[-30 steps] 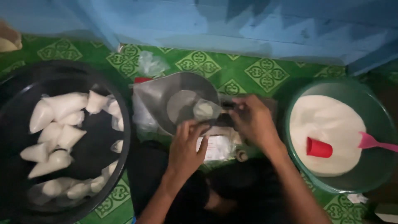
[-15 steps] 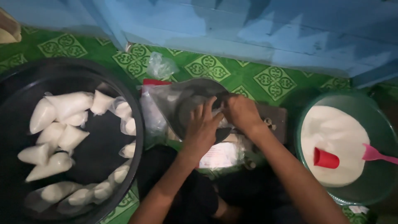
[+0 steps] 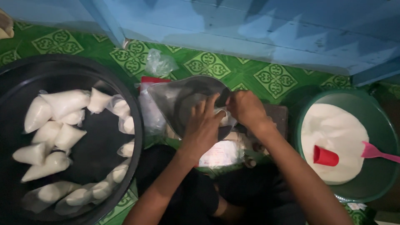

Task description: Packaging white powder from a large bowl into individual plastic bags using a scoop and a scale.

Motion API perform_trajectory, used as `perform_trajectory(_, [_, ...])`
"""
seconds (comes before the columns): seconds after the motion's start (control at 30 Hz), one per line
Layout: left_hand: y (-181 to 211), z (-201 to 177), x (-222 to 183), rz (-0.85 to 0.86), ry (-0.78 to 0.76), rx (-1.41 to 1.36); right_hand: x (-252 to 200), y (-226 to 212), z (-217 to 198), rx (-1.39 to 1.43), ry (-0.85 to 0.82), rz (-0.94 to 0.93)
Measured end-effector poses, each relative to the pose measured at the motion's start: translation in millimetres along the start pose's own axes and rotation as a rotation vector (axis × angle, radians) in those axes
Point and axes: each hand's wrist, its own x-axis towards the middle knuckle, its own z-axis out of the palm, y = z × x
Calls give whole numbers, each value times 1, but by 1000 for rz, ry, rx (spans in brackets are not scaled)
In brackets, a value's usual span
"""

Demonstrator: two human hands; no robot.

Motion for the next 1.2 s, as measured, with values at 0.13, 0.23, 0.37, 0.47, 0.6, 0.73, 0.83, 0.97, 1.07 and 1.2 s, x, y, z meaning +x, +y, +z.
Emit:
perform_trajectory(0.13, [3,8,3,21,-55,-6,-14,-6,-11,-10,70,-39])
perform_trajectory(0.23, [3,15,3,51,-34,28,-2,14,7,34,44,45])
perform_trajectory(0.37, [4,16,2,27,-56,-24,3,26,15,62,87,-9])
perform_trajectory(0.47, [5,16,1,45,-60,34,6,31,19,82,71,-58])
perform_trajectory(0.6, [2,25,-2,89,3,127,-5,11,-1,91,81,-46])
perform_trajectory(0.73, [5,21,-2,69,-8,112,-5,16,0,119,96,-4])
perform_trajectory(0.83, [9,12,-2,51,-14,32,-12,9,-15,142,42,60])
perform_trajectory(0.97, [6,17,4,43,101,35,-30,-6,-44,153,-5,190])
perform_trajectory(1.07, [2,30,13,-6,170,77,-42,-12,-57,156,18,164])
perform_trajectory(1.2, [-3,52,25,-105,289,94,-60,-14,-71,168,4,157])
